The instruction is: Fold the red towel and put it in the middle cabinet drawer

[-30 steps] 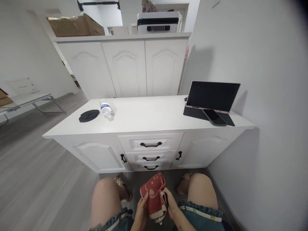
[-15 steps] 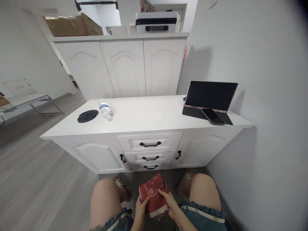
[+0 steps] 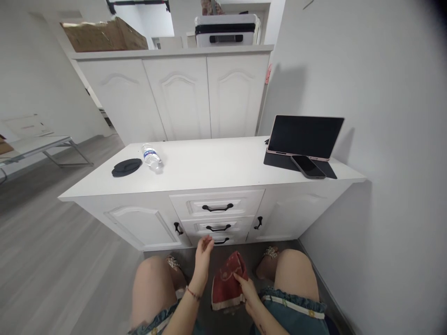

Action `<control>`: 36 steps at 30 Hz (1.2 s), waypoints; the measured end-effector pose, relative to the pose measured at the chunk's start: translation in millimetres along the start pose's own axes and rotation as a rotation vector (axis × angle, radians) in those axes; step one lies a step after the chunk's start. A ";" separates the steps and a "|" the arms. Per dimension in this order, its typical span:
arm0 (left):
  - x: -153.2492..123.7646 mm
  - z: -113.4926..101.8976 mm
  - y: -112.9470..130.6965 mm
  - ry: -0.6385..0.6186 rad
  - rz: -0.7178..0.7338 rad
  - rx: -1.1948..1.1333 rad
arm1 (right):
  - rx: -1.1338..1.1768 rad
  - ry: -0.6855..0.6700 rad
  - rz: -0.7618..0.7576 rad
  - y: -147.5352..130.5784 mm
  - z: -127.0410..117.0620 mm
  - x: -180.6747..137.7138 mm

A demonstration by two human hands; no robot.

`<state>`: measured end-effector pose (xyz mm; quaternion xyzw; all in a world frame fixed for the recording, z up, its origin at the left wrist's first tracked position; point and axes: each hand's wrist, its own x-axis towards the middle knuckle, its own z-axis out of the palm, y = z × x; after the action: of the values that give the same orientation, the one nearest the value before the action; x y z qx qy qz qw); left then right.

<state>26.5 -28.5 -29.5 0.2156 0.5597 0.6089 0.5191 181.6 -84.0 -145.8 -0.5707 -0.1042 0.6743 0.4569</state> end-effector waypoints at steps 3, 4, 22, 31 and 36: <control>20.9 30.5 43.3 -0.080 -0.031 -0.183 | -0.010 -0.003 -0.005 -3.0 1.7 -3.6; 28.1 39.1 54.9 -0.080 -0.080 -0.250 | -0.017 -0.003 -0.002 -3.5 2.3 -4.6; 49.8 69.4 70.8 -0.093 -0.135 -0.463 | 0.077 -0.100 0.114 -0.4 5.1 -9.7; 22.6 57.0 62.4 -0.120 -0.109 -0.461 | 0.218 -0.187 0.265 -56.1 8.2 -58.6; 5.3 50.3 57.5 -0.102 -0.102 -0.441 | 0.374 -0.175 0.237 -107.2 0.0 -101.5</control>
<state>44.5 8.7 35.1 0.0989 0.3965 0.6777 0.6113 228.0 -98.5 -6.4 -0.4237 0.0512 0.7776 0.4616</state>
